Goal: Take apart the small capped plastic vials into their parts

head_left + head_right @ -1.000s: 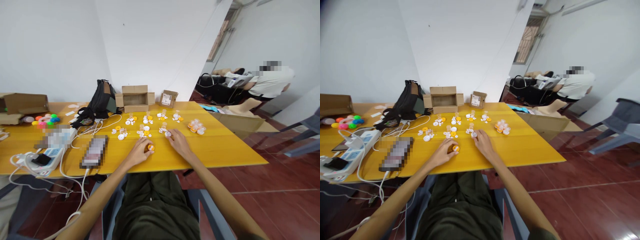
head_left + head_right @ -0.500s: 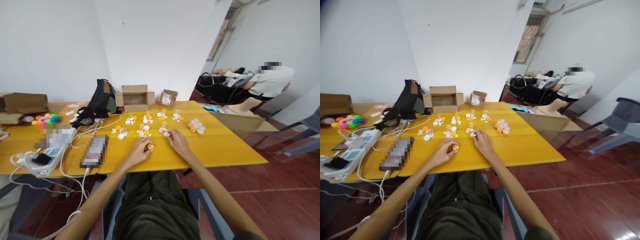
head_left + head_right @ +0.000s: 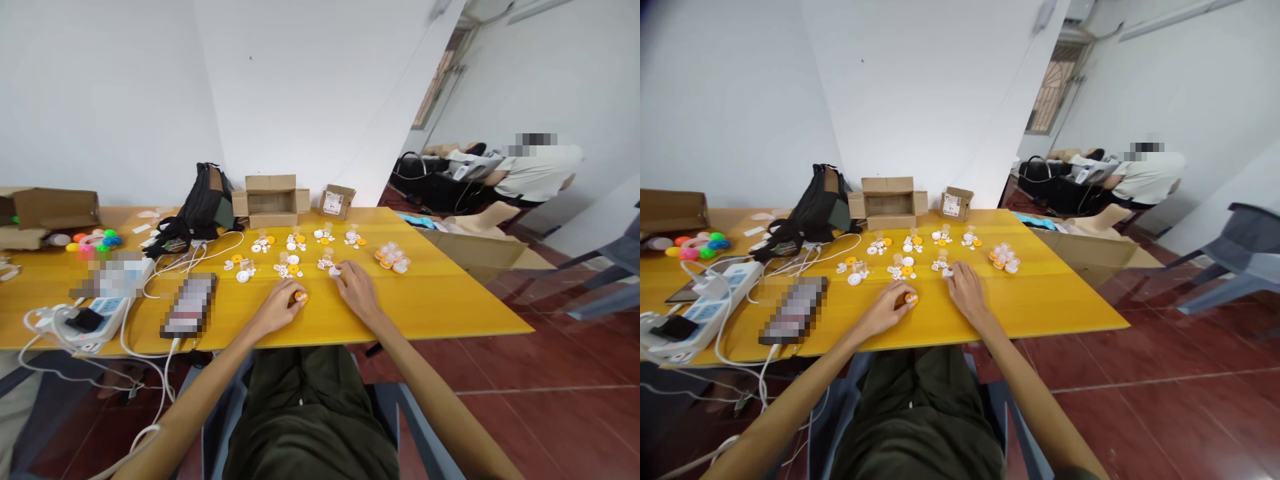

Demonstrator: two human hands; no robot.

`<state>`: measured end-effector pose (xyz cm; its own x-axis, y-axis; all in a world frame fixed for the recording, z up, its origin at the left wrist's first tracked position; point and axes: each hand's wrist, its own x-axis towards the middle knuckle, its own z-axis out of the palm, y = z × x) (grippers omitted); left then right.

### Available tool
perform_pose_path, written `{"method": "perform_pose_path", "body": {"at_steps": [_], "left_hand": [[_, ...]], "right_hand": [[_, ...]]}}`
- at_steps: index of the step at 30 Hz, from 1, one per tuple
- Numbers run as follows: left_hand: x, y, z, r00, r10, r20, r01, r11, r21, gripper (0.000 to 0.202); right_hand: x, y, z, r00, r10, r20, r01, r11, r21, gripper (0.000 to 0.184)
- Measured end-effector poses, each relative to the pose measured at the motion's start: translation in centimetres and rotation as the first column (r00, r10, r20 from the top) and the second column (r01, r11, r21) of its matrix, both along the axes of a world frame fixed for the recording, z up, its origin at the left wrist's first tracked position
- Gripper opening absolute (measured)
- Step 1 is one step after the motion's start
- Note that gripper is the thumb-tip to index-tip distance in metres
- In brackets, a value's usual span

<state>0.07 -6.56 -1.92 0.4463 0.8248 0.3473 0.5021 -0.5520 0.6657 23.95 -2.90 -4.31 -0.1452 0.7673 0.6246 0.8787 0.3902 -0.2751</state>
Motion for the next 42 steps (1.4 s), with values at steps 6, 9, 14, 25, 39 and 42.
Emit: {"method": "perform_pose_path", "body": {"at_steps": [6, 9, 14, 25, 39, 42], "left_hand": [[0.1, 0.1, -0.4, 1.000, -0.013, 0.007, 0.013, 1.000, 0.013, 0.014], [0.1, 0.2, -0.4, 1.000, -0.021, 0.004, 0.021, 1.000, 0.018, 0.013], [0.1, 0.1, -0.3, 1.000, -0.026, 0.008, 0.026, 0.999, 0.020, 0.014], [0.0, 0.3, -0.8, 1.000, -0.019, 0.008, 0.019, 1.000, 0.025, 0.013], [0.0, 0.2, -0.3, 1.000, -0.028, 0.002, 0.028, 1.000, 0.012, 0.014], [-0.1, 0.2, -0.3, 1.000, -0.027, 0.009, 0.027, 1.000, 0.012, 0.013]], "right_hand": [[0.0, 0.3, -0.5, 1.000, -0.014, -0.001, 0.014, 0.999, -0.030, 0.007], [0.2, 0.6, -0.6, 1.000, -0.009, -0.027, 0.007, 0.997, -0.073, 0.004], [0.4, 0.7, -0.4, 0.997, -0.003, -0.073, -0.007, 0.991, -0.130, 0.003], [0.3, 0.9, -0.6, 0.974, 0.020, -0.226, -0.034, 0.998, -0.057, 0.019], [0.4, 0.9, -1.1, 0.996, 0.075, 0.053, -0.070, 0.994, -0.087, 0.057], [0.2, 0.5, -0.3, 0.996, 0.075, 0.045, -0.070, 0.991, -0.113, 0.054]]}}
